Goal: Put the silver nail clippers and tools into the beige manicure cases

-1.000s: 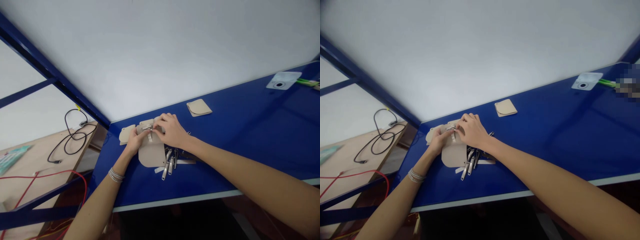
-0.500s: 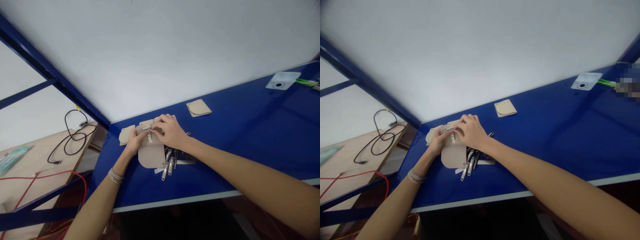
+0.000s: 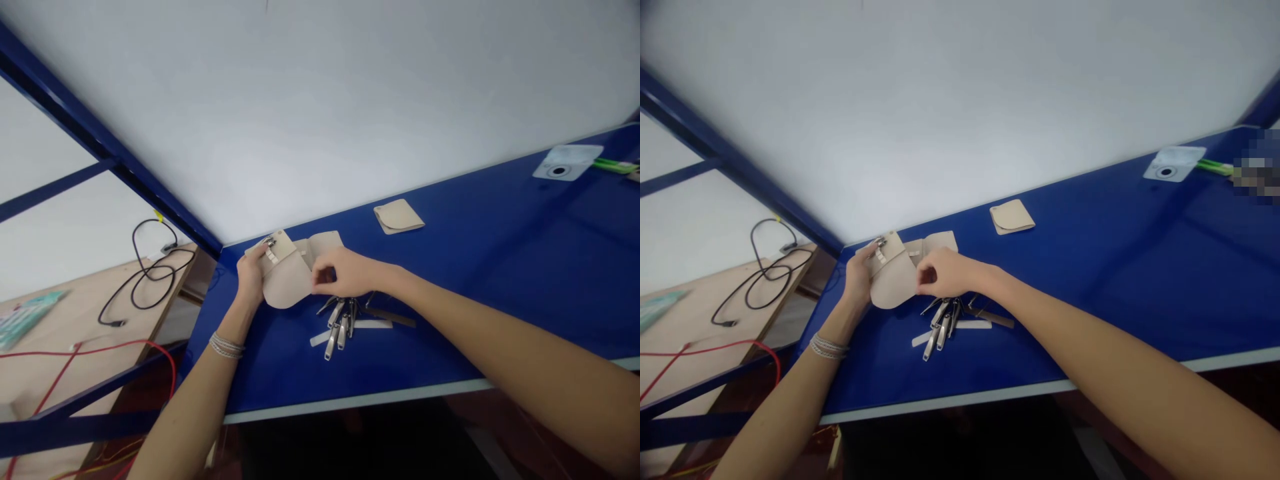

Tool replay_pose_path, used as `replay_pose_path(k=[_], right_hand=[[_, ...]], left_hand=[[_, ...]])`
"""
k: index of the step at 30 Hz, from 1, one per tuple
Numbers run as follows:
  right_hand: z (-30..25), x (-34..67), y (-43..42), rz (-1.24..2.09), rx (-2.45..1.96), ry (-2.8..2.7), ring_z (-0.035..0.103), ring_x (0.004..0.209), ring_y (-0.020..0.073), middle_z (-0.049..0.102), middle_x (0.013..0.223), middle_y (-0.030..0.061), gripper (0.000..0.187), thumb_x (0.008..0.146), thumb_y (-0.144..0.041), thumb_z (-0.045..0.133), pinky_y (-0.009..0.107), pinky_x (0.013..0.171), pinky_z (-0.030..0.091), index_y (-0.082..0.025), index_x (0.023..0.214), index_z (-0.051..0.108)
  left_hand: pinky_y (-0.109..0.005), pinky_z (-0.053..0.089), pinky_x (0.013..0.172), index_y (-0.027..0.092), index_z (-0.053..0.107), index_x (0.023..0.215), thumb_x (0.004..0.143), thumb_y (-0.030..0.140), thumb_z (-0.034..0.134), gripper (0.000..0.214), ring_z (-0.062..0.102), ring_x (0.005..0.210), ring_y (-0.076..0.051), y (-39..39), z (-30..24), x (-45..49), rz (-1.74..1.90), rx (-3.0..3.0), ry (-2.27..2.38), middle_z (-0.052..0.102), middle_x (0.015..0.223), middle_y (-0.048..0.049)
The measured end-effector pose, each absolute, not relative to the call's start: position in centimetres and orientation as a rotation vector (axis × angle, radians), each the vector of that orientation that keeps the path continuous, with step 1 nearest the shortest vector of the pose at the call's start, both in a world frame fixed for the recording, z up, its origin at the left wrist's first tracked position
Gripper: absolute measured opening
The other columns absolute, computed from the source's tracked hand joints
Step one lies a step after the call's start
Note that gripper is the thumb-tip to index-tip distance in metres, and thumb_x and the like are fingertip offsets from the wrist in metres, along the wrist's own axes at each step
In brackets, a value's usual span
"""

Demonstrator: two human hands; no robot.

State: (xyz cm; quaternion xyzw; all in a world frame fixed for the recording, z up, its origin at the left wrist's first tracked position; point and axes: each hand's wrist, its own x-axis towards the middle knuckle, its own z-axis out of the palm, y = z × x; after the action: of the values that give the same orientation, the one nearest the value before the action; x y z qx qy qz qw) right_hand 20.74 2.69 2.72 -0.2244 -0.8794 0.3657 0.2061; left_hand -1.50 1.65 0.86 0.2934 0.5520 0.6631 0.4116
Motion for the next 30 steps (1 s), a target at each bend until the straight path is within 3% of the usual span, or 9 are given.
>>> replay_pose_path(k=[7,12,18,25,30], right_hand=[[3.3,21.4,3.2,1.183,-0.757,-2.770,0.058,0.067,0.0149,0.068,0.077,0.0024,0.038,0.056,-0.050,0.079,0.024,0.055,0.040,-0.019,0.077,0.072],[2.8,21.1,3.1,1.174,-0.783,-2.710,0.059,0.065,0.0142,0.068,0.075,0.0027,0.036,0.064,-0.051,0.074,0.024,0.056,0.042,-0.018,0.079,0.071],[3.0,21.6,3.6,0.909,-0.875,-2.464,0.059,0.068,0.0139,0.068,0.076,0.0036,0.027,0.075,-0.044,0.068,0.026,0.060,0.042,-0.017,0.078,0.070],[4.2,21.7,2.9,1.270,-0.692,-2.705,0.055,0.061,0.0117,0.065,0.071,-0.0005,0.031,0.062,-0.046,0.077,0.024,0.056,0.039,-0.020,0.079,0.074],[4.8,21.9,2.9,1.262,-0.657,-2.771,0.050,0.054,0.0095,0.058,0.063,-0.0032,0.028,0.062,-0.043,0.077,0.025,0.053,0.035,-0.021,0.080,0.075]], left_hand=[[-0.029,0.055,0.062,0.013,0.068,0.084,0.060,0.031,0.075,0.031,0.065,0.063,-0.017,1.8,0.3,-1.7,1.710,0.751,1.386,0.071,0.074,-0.0031],[-0.027,0.054,0.059,0.014,0.070,0.085,0.061,0.031,0.075,0.030,0.065,0.063,-0.017,1.9,-0.1,-1.7,1.736,0.770,1.437,0.072,0.076,-0.0036],[-0.026,0.054,0.062,0.014,0.070,0.086,0.061,0.025,0.074,0.028,0.066,0.067,-0.016,2.1,0.1,-1.5,1.826,0.767,1.399,0.072,0.078,-0.0028],[-0.027,0.054,0.063,0.015,0.070,0.087,0.063,0.026,0.072,0.026,0.067,0.070,-0.017,2.1,0.0,-1.5,1.821,0.778,1.432,0.072,0.080,-0.0022],[-0.027,0.054,0.065,0.015,0.070,0.089,0.064,0.028,0.072,0.029,0.067,0.071,-0.018,2.1,-0.2,-1.7,1.803,0.810,1.435,0.072,0.081,-0.0033]])
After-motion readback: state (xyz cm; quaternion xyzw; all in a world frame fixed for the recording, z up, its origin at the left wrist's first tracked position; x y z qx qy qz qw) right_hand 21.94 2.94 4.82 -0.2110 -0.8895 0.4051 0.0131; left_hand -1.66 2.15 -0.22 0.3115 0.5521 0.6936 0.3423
